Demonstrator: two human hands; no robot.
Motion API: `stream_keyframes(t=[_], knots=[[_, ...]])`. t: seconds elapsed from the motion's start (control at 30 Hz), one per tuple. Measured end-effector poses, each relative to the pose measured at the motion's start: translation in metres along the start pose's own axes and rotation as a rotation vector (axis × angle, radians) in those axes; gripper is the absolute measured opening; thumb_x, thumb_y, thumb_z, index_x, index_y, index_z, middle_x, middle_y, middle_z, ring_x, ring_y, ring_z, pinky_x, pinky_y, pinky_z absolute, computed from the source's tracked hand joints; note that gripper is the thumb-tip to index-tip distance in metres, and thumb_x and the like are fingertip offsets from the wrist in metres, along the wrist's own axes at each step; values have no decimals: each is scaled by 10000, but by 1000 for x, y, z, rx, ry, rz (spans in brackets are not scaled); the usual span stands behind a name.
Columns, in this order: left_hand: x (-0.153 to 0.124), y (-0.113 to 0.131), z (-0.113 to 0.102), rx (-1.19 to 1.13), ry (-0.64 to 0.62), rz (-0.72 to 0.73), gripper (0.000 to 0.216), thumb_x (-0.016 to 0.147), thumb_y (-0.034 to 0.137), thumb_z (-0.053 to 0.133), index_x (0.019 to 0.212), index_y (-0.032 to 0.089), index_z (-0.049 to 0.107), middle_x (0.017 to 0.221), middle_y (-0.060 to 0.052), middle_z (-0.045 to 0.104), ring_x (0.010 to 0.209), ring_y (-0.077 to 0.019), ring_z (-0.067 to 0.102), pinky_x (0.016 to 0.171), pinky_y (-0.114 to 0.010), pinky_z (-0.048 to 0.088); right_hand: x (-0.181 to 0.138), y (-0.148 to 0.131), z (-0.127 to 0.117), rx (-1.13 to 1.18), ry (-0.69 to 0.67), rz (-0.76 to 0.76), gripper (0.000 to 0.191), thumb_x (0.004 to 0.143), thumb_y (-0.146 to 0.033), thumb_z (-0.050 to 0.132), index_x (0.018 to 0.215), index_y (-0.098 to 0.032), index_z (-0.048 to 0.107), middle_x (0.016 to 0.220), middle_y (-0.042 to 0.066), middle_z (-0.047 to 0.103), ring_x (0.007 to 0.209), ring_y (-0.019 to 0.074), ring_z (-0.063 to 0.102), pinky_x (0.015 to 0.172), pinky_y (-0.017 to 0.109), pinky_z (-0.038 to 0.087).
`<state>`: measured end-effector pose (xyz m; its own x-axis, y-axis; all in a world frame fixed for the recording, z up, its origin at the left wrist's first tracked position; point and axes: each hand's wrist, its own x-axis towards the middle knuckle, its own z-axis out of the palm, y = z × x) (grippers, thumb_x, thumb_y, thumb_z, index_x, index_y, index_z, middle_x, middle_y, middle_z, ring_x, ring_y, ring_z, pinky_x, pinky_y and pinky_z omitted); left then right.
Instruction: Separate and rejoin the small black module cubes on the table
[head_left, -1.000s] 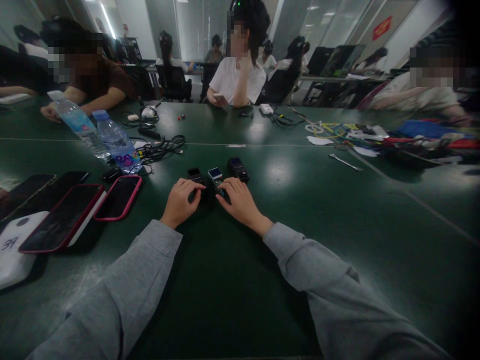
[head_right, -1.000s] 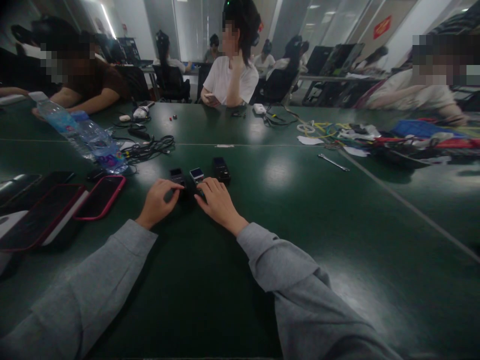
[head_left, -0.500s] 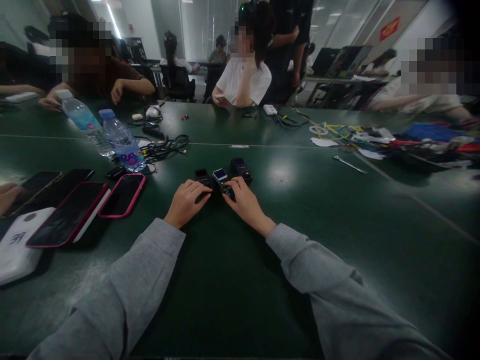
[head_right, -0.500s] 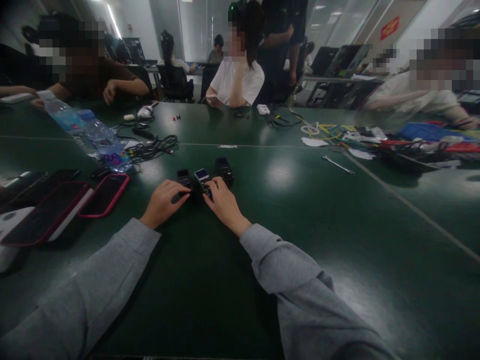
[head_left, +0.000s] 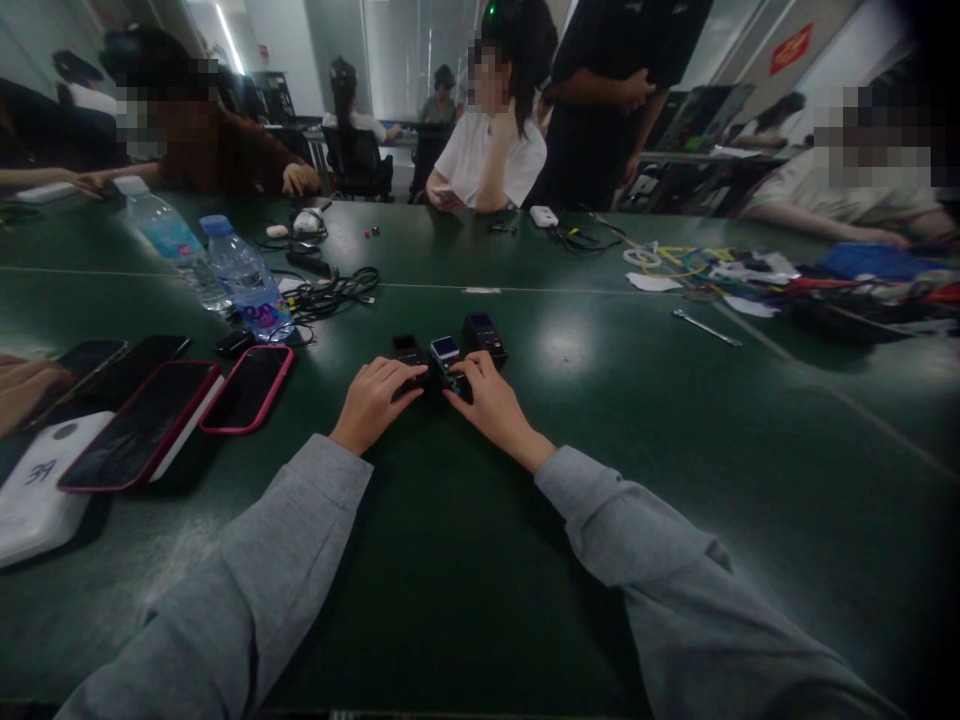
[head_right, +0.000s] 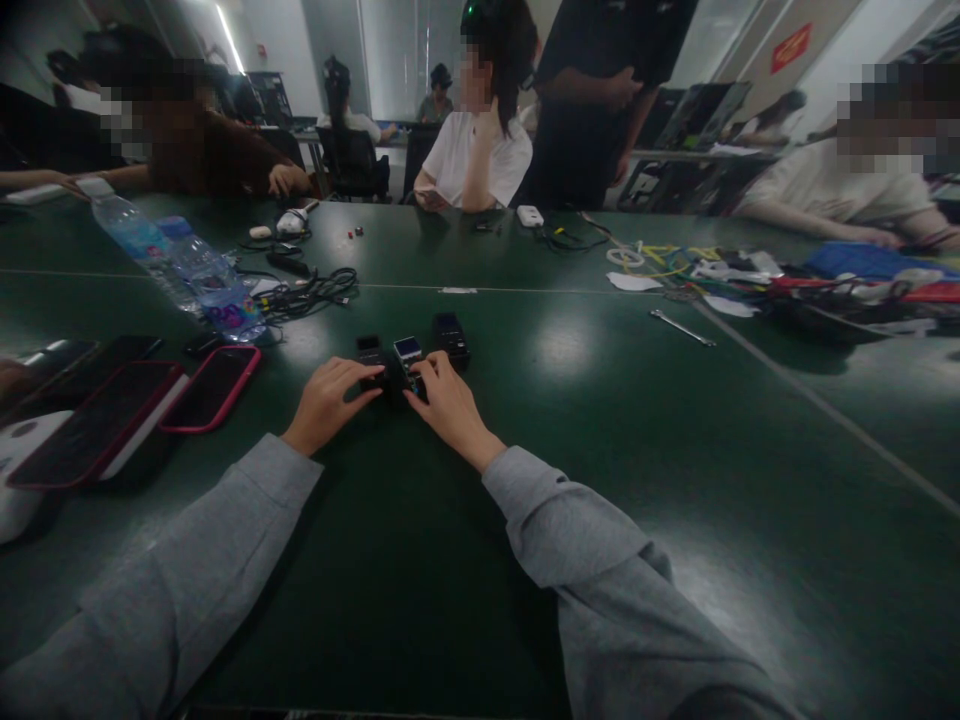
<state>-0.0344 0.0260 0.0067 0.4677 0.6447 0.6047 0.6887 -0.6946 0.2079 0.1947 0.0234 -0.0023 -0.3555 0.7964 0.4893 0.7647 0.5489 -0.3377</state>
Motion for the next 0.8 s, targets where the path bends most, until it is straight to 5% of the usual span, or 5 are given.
stream_keyframes(t=[0.8], knots=[[0, 0, -1, 1, -18, 15, 244, 944, 282, 560, 1171, 214, 619, 1054, -67, 671, 976, -221, 569, 825, -375, 464, -1, -2, -2, 35, -33, -41, 376, 874, -214, 620, 1219, -183, 475, 1203, 121, 433, 945, 245, 593, 749, 404, 596]])
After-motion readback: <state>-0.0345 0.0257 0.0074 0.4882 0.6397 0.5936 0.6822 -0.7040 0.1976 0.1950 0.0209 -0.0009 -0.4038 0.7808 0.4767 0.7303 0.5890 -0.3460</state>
